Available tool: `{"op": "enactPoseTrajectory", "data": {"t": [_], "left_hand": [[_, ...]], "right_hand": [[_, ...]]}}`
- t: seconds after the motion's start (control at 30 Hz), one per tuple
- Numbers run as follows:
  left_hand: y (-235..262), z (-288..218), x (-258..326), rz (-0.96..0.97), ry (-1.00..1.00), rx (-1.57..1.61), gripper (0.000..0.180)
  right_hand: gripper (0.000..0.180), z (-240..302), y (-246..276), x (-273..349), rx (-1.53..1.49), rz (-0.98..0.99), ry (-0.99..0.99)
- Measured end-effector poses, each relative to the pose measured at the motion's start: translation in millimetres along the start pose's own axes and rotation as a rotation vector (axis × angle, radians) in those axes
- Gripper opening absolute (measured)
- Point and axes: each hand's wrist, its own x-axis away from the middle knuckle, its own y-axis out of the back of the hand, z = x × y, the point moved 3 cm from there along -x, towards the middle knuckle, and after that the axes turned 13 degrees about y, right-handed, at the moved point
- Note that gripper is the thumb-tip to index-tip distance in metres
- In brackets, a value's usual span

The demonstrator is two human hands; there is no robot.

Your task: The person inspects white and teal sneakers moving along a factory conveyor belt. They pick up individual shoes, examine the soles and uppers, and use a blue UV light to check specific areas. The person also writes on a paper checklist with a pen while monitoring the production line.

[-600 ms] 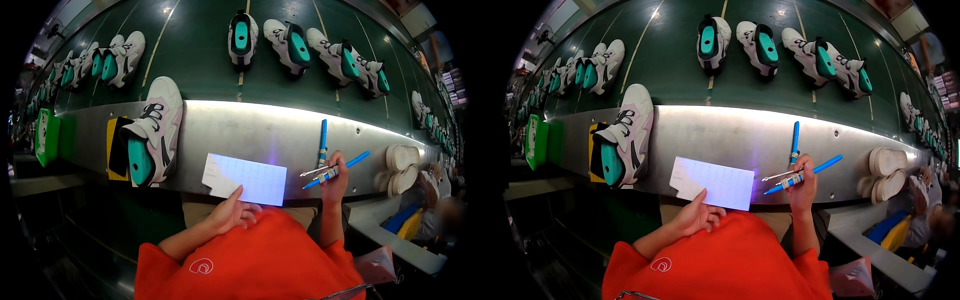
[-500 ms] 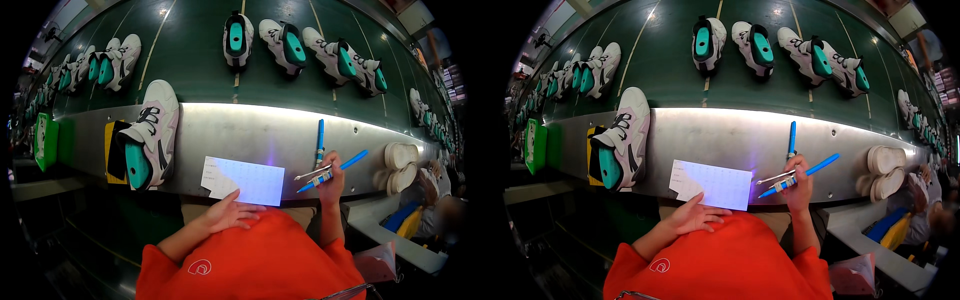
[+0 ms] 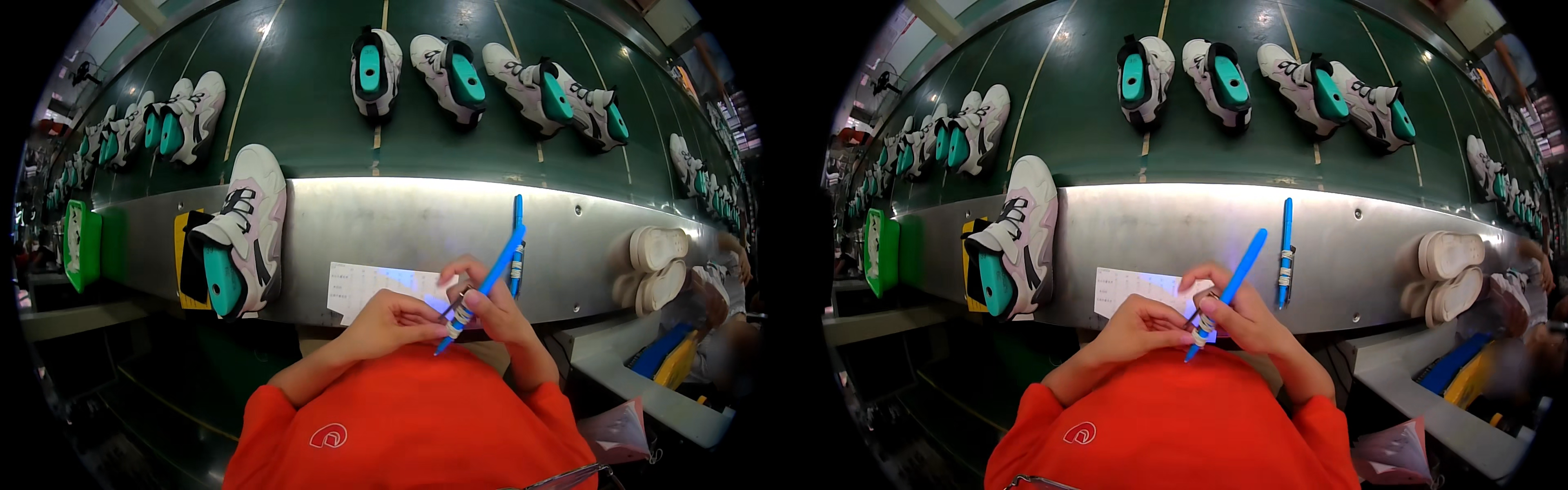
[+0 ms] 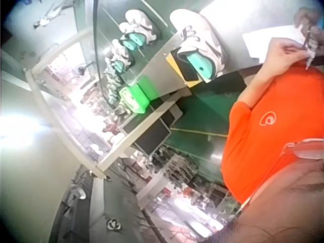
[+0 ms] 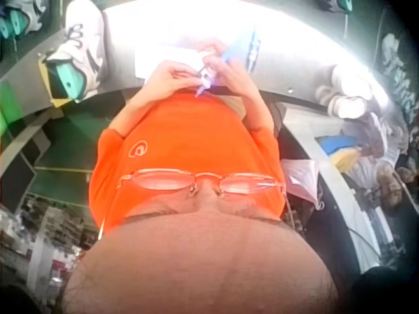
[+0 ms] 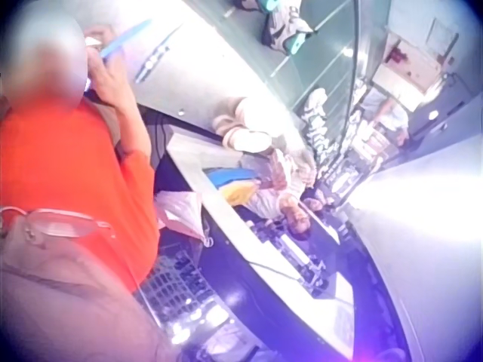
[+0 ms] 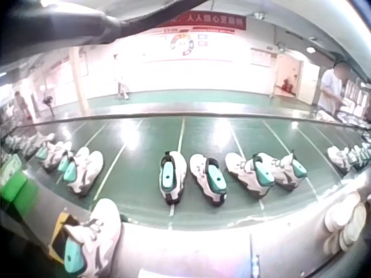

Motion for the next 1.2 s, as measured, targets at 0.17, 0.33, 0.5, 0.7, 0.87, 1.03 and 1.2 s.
{"op": "enactPoseTrajectory", "data": {"t": [0.17, 0.33, 0.5, 0.7, 0.87, 1.03, 1.2], "left_hand": [[56.3, -0.2, 7.0, -0.536, -0.255, -0.164, 0.016], [98.2, -17.5, 15.5, -0.984, -0.173, -0.489, 0.022], [109.9, -23.6, 14.2, -1.42, -0.308, -0.911, 0.016], [110.8, -20.0, 6.6, -1.535, -0.396, -1.125, 0.011], [106.9, -20.0, 6.3, -1.59, -0.395, -1.171, 0.01], [97.9, -27.2, 9.9, -1.525, -0.471, -1.114, 0.018], [15.6, -33.9, 28.1, -0.897, -0.946, -0.989, 0.04]], "right_hand": [[0.043, -6.9, 52.7, 18.2, 0.575, -0.514, 0.0], [0.042, -10.0, 77.0, 32.6, 1.116, -0.651, -0.169], [0.034, -12.0, 74.9, 29.2, 1.313, -0.596, -0.263], [0.023, -15.0, 90.0, 34.1, 1.206, -0.561, -0.28], [0.016, -17.1, 88.2, 46.7, 0.419, -0.641, -0.139], [0.02, -11.2, 55.7, 47.6, -0.017, -0.809, -0.015], [0.025, 2.6, 18.7, 38.6, -0.12, -0.847, 0.085]]}}
